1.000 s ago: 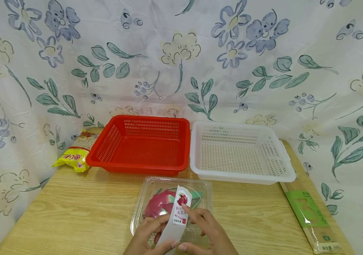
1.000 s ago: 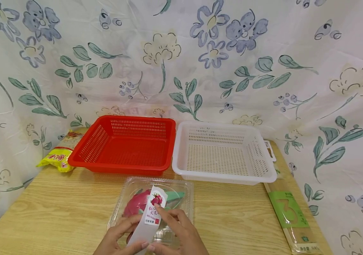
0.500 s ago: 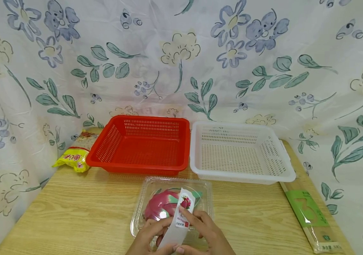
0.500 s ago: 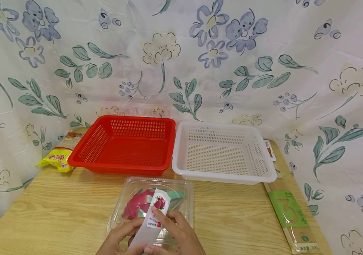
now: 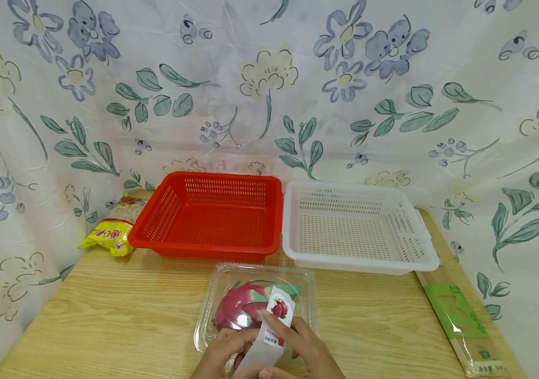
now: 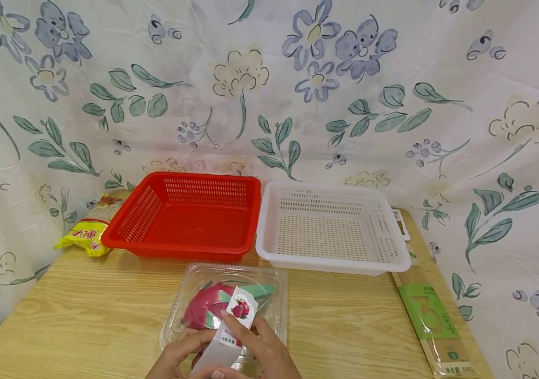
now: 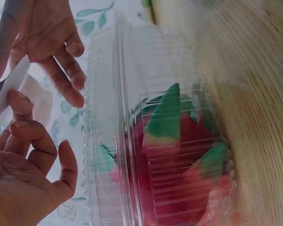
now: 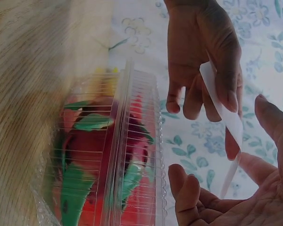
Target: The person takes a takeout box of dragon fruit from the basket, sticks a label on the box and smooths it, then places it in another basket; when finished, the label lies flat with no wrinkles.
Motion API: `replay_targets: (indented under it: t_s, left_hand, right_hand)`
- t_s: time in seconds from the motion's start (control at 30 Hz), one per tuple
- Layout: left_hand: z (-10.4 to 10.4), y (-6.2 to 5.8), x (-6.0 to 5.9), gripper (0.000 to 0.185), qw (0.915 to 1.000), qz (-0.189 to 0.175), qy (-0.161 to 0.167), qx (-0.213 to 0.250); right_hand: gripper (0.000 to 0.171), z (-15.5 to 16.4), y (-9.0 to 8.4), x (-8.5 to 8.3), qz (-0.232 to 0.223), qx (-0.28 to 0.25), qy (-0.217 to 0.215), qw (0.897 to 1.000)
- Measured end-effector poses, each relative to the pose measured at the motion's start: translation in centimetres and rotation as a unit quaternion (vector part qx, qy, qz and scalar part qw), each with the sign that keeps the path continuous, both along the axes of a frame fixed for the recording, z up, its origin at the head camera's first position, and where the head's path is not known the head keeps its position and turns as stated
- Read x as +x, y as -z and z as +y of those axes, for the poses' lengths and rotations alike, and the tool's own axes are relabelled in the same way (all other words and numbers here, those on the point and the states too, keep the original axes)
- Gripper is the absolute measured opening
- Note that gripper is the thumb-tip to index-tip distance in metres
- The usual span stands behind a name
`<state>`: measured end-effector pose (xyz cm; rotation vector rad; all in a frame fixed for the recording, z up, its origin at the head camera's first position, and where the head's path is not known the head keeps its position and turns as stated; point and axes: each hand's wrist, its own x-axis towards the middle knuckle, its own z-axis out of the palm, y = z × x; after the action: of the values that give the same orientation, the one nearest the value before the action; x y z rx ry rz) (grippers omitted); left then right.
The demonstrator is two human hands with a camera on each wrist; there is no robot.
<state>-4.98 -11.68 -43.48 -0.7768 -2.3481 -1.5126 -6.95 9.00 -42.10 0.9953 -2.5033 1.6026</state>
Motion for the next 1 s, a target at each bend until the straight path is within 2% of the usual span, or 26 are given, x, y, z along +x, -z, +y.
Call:
replay_targets:
  t_s: [0.1,0.33,0.43,0.63,0.87,1.0]
  left_hand:
    - [-0.01,0.08,-0.02,0.043,0.9999,0.013,0.005,-0.008]
    - [0.18,0.26,-0.14,0.040,0.9991,0.038,0.017,-0.001]
    - [0.29,0.32,-0.28,0.040,0.9976,0.066,0.022,0.000]
    - [0.17,0.56,-0.63,0.047,0.9944,0.095,0.047,0.002]
    - [0.04,0.60,-0.69,0.049,0.9941,0.092,0.057,0.004]
    - [-0.03,0.63,-0.57,0.050,0.9947,0.087,0.054,0.005]
  right_hand:
    - [0.069,-0.02,0.06,0.03,0.000,-0.008,-0.005,1.000]
    - [0.062,-0.18,-0.50,0.36,-0.058,0.005,-0.004,0.998]
    - [0.058,-0.25,-0.63,0.51,-0.071,0.005,-0.006,0.997]
    - [0.054,-0.38,-0.29,0.56,-0.045,-0.016,-0.018,0.999]
    - [0.055,-0.38,0.20,0.40,0.001,-0.019,-0.018,1.000]
    - [0.055,-0.39,0.06,0.48,-0.003,-0.015,-0.016,1.000]
